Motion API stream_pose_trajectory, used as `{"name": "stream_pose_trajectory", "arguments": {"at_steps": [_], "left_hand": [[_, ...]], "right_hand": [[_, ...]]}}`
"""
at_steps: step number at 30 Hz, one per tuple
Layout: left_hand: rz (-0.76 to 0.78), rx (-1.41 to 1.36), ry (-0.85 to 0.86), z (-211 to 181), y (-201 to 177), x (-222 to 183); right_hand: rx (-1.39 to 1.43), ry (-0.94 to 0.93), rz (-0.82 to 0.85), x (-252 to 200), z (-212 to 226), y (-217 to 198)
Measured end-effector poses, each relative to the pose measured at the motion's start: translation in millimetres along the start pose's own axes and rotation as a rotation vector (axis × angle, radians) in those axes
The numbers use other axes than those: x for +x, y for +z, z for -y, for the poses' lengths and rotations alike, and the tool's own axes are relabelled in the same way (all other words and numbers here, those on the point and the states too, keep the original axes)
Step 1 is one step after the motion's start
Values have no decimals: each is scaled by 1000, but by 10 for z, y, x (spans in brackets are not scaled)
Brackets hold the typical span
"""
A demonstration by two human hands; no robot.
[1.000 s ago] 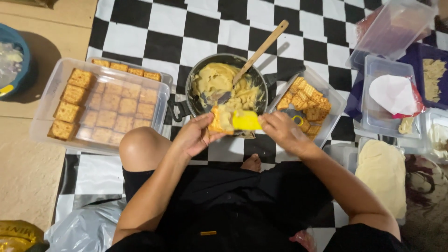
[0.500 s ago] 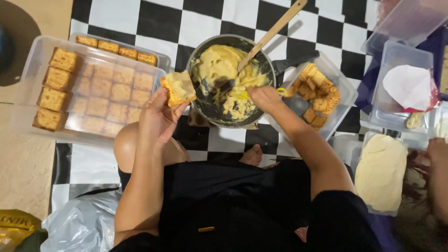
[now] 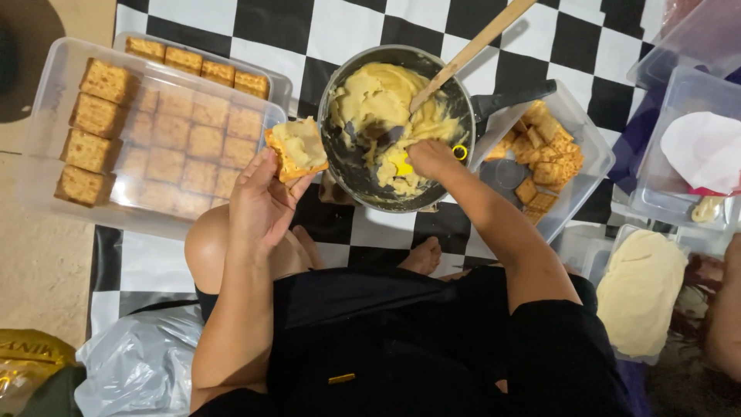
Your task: A person is manually spreading a yellow cream filling onto square crackers and stacking them neatly into plastic storage containers.
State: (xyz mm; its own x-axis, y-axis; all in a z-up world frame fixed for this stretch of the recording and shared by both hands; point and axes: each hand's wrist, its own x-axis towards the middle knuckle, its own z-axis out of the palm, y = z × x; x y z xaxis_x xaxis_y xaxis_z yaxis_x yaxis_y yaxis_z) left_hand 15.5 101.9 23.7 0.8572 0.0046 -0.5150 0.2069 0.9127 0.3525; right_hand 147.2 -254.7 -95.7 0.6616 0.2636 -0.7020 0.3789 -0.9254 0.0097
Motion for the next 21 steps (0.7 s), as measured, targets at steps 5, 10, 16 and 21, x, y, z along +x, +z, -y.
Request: {"name": "stream_pose_trajectory", "arguments": {"at_steps": [5, 10, 16, 21], "left_hand": [[7, -7, 3, 10, -47, 29], [31, -13, 11, 57, -30, 51], [45, -31, 20, 223, -214, 204], [65, -33, -2, 252, -122, 271]], "right_hand": [[-15, 43, 70, 44, 371, 189], [276, 41, 88, 507, 129, 858], [1241, 64, 178, 13, 482, 520], [1508, -74, 31, -378, 444, 89]]}}
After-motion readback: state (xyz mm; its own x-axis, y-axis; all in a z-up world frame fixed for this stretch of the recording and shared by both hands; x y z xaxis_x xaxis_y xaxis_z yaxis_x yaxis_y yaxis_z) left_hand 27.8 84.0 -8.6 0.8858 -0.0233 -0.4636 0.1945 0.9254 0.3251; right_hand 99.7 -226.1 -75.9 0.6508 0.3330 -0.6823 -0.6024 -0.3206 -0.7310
